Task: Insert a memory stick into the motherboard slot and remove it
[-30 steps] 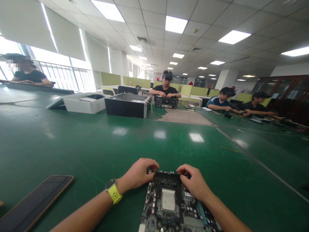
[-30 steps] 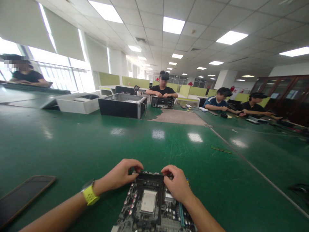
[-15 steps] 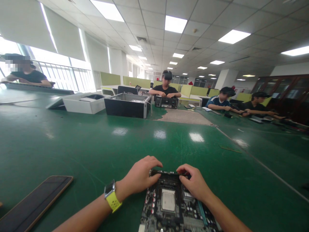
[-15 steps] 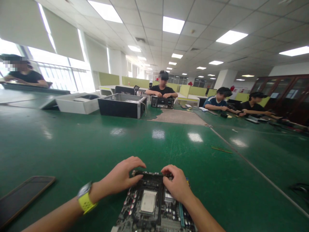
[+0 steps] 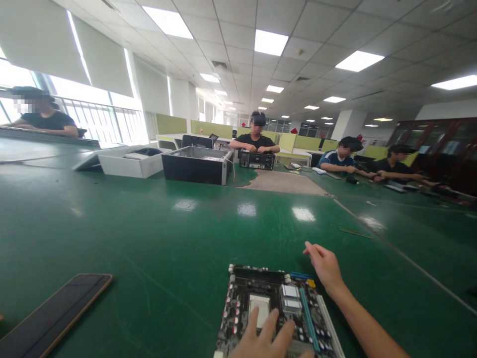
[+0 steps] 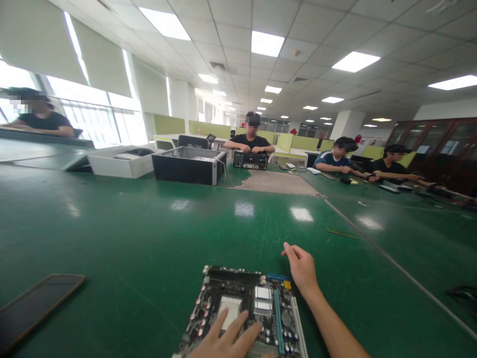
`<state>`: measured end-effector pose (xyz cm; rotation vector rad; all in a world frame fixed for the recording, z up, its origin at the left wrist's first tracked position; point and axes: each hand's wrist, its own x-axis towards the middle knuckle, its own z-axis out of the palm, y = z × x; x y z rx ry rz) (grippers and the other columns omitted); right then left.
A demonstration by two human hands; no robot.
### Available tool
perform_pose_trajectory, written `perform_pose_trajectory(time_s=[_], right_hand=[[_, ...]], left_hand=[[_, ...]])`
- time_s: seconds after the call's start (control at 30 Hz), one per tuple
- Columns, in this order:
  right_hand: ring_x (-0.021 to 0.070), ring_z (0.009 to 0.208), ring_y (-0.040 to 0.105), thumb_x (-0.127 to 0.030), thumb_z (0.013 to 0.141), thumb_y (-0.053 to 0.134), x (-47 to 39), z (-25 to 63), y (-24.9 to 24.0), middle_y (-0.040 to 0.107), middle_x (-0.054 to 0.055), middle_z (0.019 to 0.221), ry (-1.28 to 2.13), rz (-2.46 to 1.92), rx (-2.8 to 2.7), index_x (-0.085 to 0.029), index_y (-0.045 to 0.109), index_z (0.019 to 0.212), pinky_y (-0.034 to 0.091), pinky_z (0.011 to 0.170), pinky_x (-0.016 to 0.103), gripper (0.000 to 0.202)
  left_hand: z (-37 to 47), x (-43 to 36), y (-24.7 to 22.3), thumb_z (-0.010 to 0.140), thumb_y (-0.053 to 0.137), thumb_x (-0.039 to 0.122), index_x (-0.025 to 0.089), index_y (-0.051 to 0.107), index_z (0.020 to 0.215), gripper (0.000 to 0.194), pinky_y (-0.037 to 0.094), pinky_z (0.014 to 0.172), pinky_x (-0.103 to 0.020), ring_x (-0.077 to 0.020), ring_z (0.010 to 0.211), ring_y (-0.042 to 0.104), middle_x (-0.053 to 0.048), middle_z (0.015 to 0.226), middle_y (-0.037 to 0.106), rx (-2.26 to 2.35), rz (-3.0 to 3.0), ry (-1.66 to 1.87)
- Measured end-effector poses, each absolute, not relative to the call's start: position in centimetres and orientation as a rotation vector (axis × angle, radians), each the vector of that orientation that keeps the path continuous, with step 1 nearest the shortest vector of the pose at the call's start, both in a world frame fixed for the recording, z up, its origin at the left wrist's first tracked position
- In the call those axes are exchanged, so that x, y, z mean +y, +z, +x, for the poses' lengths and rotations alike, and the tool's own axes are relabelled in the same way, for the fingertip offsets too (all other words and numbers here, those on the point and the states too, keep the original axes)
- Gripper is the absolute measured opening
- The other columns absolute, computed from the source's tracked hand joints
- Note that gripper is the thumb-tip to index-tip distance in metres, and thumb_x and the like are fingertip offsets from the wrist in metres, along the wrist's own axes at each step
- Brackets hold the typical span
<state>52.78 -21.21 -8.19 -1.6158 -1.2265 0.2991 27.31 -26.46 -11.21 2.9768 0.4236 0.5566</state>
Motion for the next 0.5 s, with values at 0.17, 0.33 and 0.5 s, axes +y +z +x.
perform_pose_trajectory(time_s=[0.17,0.33,0.5], right_hand=[[0.0124,0.045,0.035,-0.061,0.08,0.047,-21.4,53.0,-8.4,0.037,-0.004,0.045,0.271,-1.643,-1.279,-0.018,0.063,0.06,0.028,0.047,0.025,0.05],[0.0132,0.049,0.039,-0.057,0.081,0.047,-21.6,53.0,-8.3,0.04,-0.004,0.047,0.225,-1.656,-1.368,-0.019,0.063,0.059,0.029,0.051,0.025,0.047],[0.0131,0.047,0.037,-0.056,0.083,0.047,-22.2,53.6,-8.6,0.035,-0.005,0.047,0.234,-1.705,-1.375,-0.019,0.063,0.063,0.028,0.051,0.026,0.045]], left_hand=[[28.5,-27.3,-12.6,0.088,0.05,0.039,0.046,0.041,0.129,0.043,0.043,0.088,-0.064,-0.0374,0.111,0.056,-0.011,0.126,0.058,0.645,2.965,0.542],[27.5,-25.8,-8.2,0.084,0.056,0.042,0.038,0.046,0.129,0.046,0.039,0.088,-0.069,-0.0414,0.119,0.047,-0.013,0.127,0.057,0.75,2.865,0.241],[21.1,-16.3,-4.0,0.079,0.061,0.04,0.031,0.048,0.131,0.055,0.04,0.097,-0.051,-0.0344,0.123,0.045,-0.01,0.135,0.051,0.998,2.706,0.266]])
